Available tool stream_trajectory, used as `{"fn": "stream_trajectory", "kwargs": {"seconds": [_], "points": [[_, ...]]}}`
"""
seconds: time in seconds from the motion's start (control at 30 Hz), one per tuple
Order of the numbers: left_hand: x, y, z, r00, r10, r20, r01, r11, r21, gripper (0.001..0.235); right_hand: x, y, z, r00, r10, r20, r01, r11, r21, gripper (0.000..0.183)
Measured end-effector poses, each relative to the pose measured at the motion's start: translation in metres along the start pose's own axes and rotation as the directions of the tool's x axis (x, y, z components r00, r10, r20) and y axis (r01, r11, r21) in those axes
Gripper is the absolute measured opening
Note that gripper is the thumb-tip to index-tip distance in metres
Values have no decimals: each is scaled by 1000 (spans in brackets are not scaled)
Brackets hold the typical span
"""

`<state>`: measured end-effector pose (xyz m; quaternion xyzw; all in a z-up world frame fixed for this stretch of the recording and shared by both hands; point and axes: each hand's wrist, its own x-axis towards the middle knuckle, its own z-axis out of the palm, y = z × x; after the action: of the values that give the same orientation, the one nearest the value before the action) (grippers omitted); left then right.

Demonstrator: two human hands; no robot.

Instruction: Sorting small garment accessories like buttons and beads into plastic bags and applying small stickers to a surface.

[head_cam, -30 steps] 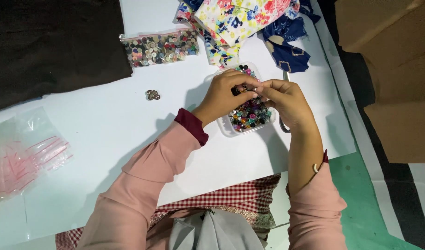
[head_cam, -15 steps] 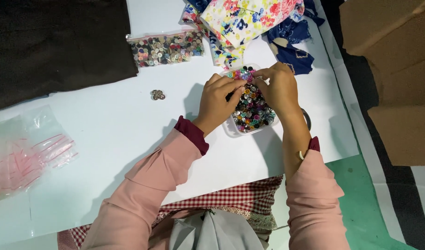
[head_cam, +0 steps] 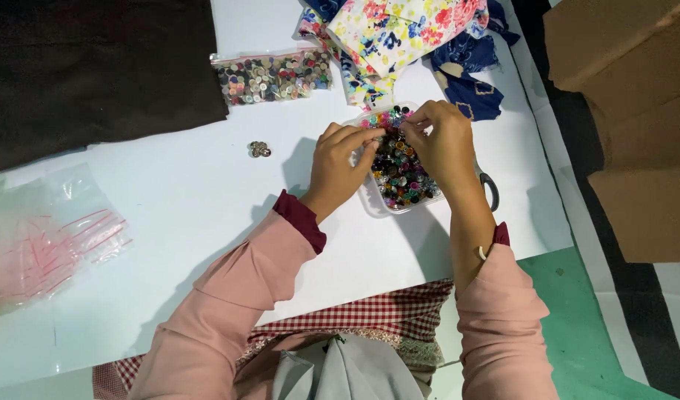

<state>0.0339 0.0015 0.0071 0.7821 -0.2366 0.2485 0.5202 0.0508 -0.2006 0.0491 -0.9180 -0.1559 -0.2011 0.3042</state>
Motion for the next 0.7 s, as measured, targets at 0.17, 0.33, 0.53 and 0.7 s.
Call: {"fn": "stream_trajectory", "kwargs": {"seconds": [0.17,0.33,0.53,0.7], "points": [[-9,-10,-32,997,28,-67,-24,998,63,24,2,-31,25,995,102,2,-100,970,220,13],[-24,-20,-88,993,34,-114,-20,993,120,26,6,-98,53,997,77,26,-81,921,381,20],[-53,-41,-144,979,-78,-190,121,967,224,26,4,-123,108,973,129,193,-205,867,454,26],[-68,-58,-156,928,-314,-202,356,908,223,19,1,-114,163,893,194,406,-388,788,477,16]]}}
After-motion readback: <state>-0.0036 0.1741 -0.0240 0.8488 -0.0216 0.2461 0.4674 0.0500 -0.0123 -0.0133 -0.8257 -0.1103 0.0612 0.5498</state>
